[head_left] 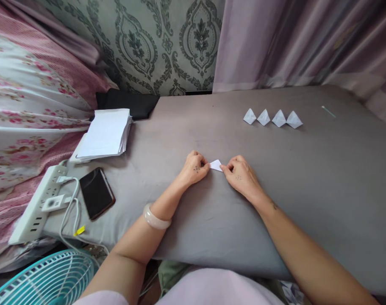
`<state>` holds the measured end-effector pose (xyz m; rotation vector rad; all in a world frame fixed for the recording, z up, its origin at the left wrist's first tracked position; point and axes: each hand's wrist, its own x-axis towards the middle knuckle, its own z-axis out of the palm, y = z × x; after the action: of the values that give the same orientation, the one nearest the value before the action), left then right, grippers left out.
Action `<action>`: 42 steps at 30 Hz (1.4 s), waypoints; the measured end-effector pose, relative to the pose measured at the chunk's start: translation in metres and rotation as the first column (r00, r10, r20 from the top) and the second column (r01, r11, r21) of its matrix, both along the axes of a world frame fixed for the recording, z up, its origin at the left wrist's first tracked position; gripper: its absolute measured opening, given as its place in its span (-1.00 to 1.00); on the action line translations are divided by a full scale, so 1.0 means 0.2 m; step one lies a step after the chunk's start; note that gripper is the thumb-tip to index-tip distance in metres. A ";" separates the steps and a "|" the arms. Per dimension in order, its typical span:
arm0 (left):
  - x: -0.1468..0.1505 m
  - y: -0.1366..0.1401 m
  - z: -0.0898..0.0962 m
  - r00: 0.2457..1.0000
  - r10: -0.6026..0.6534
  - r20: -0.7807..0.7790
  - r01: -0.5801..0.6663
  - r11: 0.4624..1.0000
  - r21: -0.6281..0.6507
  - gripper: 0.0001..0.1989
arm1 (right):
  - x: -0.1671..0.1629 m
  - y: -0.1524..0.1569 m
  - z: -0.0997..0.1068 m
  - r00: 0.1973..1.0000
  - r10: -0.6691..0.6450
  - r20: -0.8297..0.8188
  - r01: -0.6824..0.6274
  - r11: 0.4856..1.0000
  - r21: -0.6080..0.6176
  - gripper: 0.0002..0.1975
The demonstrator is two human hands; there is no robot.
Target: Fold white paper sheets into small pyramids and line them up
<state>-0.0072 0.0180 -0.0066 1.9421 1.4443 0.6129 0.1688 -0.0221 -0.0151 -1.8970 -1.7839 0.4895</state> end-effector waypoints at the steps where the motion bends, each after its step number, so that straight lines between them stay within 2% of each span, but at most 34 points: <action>1: 0.00 0.00 0.00 1.000 -0.003 -0.005 0.003 1.000 0.001 -0.92 | 0.00 0.00 0.00 1.000 -0.003 0.002 0.003 1.000 -0.003 -0.73; 11: 0.00 0.01 0.00 1.000 -0.008 -0.026 0.009 1.000 0.017 -0.89 | 0.00 0.01 0.01 1.000 -0.018 0.002 0.018 0.999 -0.041 -0.73; 14: 0.00 0.02 0.01 0.998 -0.028 -0.055 0.029 0.999 0.014 -0.88 | 0.07 0.02 -0.01 0.986 0.014 -0.164 -0.015 1.000 -0.006 -0.76; 16: 0.00 0.02 0.02 0.996 -0.043 -0.077 0.044 0.999 0.010 -0.87 | 0.11 0.00 -0.01 0.946 -0.003 -0.325 0.015 0.999 0.033 -0.76; 18: 0.00 0.02 0.03 0.994 -0.051 -0.097 0.051 0.999 0.000 -0.86 | 0.12 -0.03 0.01 0.925 -0.001 -0.379 0.047 0.992 0.113 -0.76; 20: 0.01 0.02 0.04 0.992 -0.058 -0.115 0.058 0.998 -0.006 -0.85 | 0.09 -0.08 0.04 0.953 0.064 -0.298 0.005 0.974 0.225 -0.78; 22: 0.01 0.02 0.04 0.989 -0.066 -0.132 0.067 0.998 0.002 -0.84 | 0.02 -0.13 0.06 0.966 0.200 -0.161 -0.145 0.942 0.304 -0.76; 24: 0.01 0.02 0.05 0.987 -0.067 -0.149 0.070 0.997 0.017 -0.84 | -0.05 -0.18 0.07 0.953 0.302 -0.038 -0.275 0.907 0.320 -0.69; 27: 0.00 0.02 0.05 0.985 -0.064 -0.160 0.067 0.998 0.018 -0.84 | -0.13 -0.22 0.06 0.931 0.343 0.127 -0.365 0.892 0.268 -0.65; 31: 0.01 0.02 0.05 0.987 -0.056 -0.153 0.059 0.998 0.018 -0.84 | -0.16 -0.24 0.04 0.917 0.316 0.246 -0.369 0.904 0.215 -0.64; 38: 0.00 0.04 -0.01 0.991 -0.057 -0.125 0.065 0.996 0.057 -0.84 | -0.17 -0.24 0.05 0.901 0.308 0.307 -0.360 0.923 0.132 -0.57; 42: -0.01 0.04 0.00 0.993 -0.035 -0.115 0.041 0.998 0.054 -0.86 | -0.17 -0.23 0.06 0.881 0.305 0.362 -0.363 0.926 0.103 -0.52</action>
<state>-0.0085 0.0259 -0.0068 2.0735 1.4693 0.5390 0.1347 -0.0680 -0.0040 -1.6321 -2.3213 0.1166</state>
